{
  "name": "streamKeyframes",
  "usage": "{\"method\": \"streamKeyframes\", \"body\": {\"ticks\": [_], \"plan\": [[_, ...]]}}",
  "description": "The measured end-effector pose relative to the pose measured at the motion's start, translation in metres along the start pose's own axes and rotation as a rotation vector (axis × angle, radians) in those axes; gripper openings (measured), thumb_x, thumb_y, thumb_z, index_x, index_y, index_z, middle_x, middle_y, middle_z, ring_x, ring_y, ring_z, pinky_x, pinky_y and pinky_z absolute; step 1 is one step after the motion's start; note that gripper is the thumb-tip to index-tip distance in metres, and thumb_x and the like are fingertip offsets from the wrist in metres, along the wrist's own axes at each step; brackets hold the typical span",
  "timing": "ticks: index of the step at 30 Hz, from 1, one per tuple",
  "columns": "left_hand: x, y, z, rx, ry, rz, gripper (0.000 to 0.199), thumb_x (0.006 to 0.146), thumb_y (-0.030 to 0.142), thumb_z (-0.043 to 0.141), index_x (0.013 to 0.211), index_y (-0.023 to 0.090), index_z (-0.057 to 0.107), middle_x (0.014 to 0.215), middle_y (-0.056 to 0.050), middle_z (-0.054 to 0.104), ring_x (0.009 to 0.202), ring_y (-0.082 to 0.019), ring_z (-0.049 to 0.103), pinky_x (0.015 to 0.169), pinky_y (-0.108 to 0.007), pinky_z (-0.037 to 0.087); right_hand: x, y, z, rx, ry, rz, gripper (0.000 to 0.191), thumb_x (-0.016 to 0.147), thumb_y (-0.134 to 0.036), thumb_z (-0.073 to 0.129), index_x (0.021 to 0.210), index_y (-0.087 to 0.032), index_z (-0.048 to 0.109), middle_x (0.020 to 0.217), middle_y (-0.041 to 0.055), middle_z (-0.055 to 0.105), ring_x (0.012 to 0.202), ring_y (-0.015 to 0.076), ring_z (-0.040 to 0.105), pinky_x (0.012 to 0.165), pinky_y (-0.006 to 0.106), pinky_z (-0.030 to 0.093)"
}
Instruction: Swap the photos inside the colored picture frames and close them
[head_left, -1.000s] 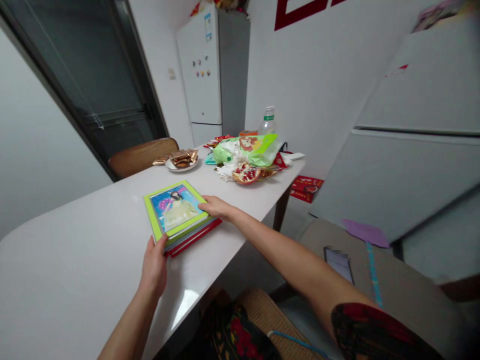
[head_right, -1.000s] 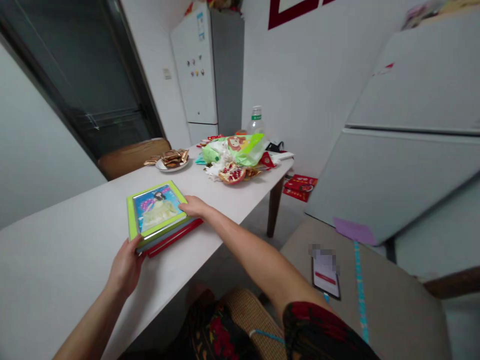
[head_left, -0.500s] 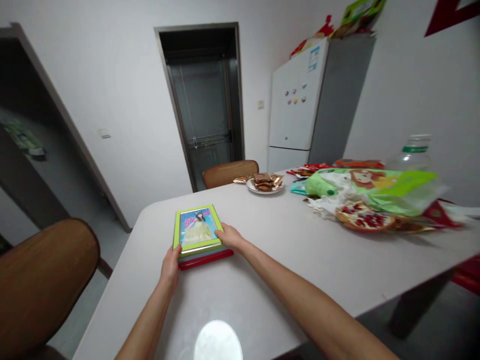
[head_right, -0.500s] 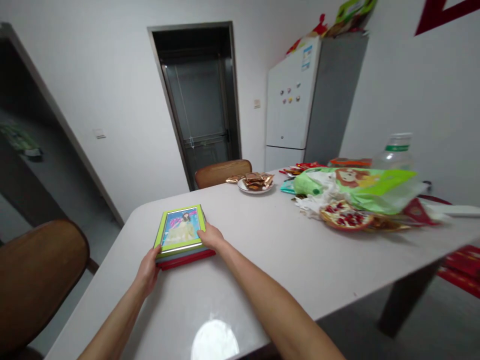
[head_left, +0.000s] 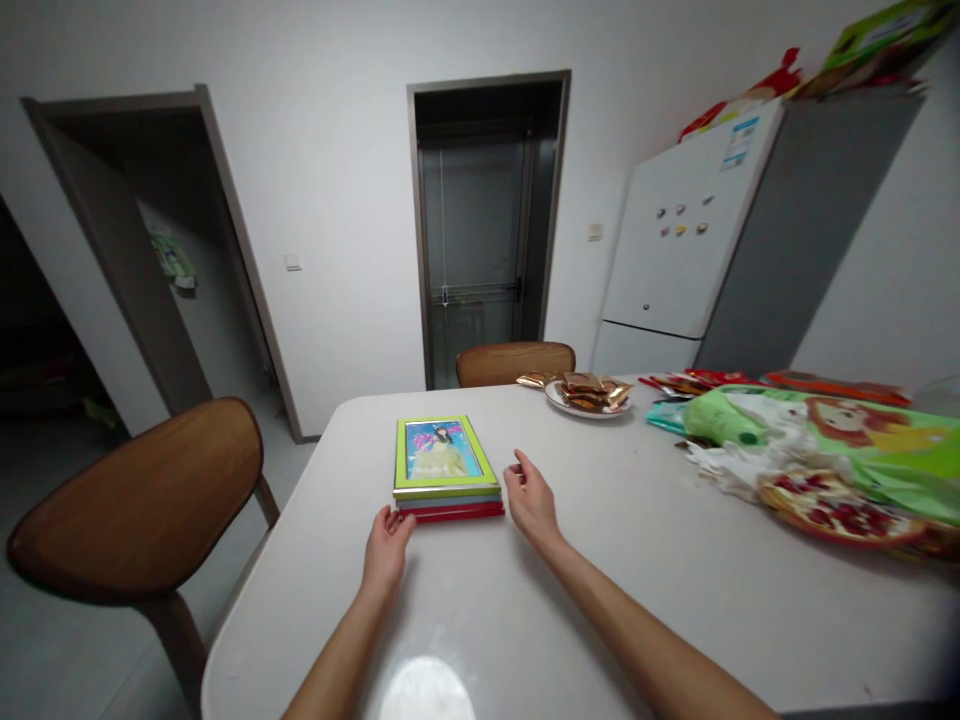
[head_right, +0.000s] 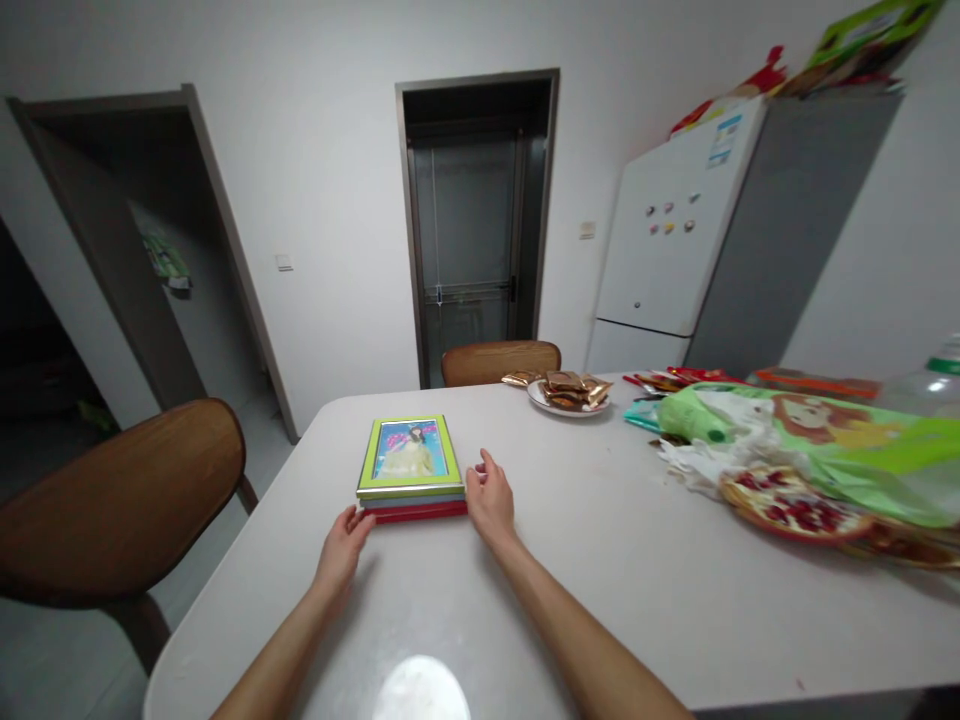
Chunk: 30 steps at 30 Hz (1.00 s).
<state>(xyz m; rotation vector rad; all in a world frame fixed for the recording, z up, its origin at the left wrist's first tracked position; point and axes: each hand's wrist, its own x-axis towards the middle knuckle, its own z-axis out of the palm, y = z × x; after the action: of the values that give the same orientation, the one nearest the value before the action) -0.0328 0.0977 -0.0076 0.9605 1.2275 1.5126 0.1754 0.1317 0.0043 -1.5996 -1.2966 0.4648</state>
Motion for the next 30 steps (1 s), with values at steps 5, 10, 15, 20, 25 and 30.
{"method": "streamKeyframes", "body": {"ticks": [5,10,15,20,25,30], "plan": [[-0.025,0.026,0.014,-0.039,-0.083,-0.016,0.038,0.056,0.049,0.064,0.054,0.018,0.043,0.042,0.008,0.039,0.037,-0.006,0.033,0.038,-0.020,0.023,-0.039,-0.032,-0.008,0.223,-0.190,-0.216,0.032,0.074,-0.043,0.044,0.073,-0.016,0.060,0.062,0.0023,0.054,0.060,0.0147,0.048,0.057,0.025,0.039],[-0.021,0.092,0.055,-0.152,-0.259,0.032,0.044,0.061,0.058,0.055,0.054,0.017,0.040,0.045,0.008,0.036,0.037,-0.003,0.029,0.038,-0.017,0.021,-0.039,-0.112,-0.002,0.599,-0.408,-0.147,0.044,0.071,-0.055,0.042,0.051,-0.017,0.046,0.040,-0.0053,0.034,0.037,0.0064,0.029,0.038,0.021,0.023],[-0.023,0.085,0.048,-0.150,-0.292,0.011,0.039,0.061,0.052,0.057,0.058,0.017,0.042,0.045,0.009,0.035,0.036,-0.002,0.029,0.036,-0.016,0.019,-0.043,-0.117,0.007,0.707,-0.471,0.001,0.031,0.067,-0.042,0.051,0.081,-0.014,0.056,0.041,-0.0090,0.035,0.034,0.0041,0.027,0.035,0.018,0.020],[-0.029,0.054,0.030,-0.088,-0.274,0.012,0.043,0.057,0.032,0.065,0.091,0.012,0.051,0.039,0.012,0.035,0.031,-0.003,0.026,0.033,-0.016,0.014,-0.054,-0.077,0.018,0.594,-0.460,0.161,0.069,0.062,-0.019,0.047,0.128,-0.011,0.029,0.038,-0.0128,0.032,0.032,0.0051,0.025,0.033,0.017,0.020],[-0.034,0.119,0.049,-0.164,-0.291,0.245,0.078,0.064,0.023,0.061,0.129,0.027,0.019,0.044,0.013,0.035,0.038,-0.004,0.032,0.042,-0.015,0.026,-0.049,-0.128,-0.018,0.865,-0.285,-0.245,0.079,0.064,-0.018,0.048,0.134,-0.023,0.012,0.044,-0.0129,0.029,0.038,0.0042,0.025,0.039,0.016,0.025],[-0.048,0.163,0.069,-0.303,-0.519,0.467,0.083,0.065,0.019,0.058,0.133,0.023,0.009,0.048,0.012,0.038,0.040,-0.005,0.033,0.043,-0.017,0.029,-0.054,-0.173,-0.043,1.065,-0.360,-0.387,0.077,0.067,-0.019,0.047,0.134,-0.028,0.011,0.044,-0.0127,0.028,0.039,0.0049,0.023,0.040,0.016,0.024]]}}
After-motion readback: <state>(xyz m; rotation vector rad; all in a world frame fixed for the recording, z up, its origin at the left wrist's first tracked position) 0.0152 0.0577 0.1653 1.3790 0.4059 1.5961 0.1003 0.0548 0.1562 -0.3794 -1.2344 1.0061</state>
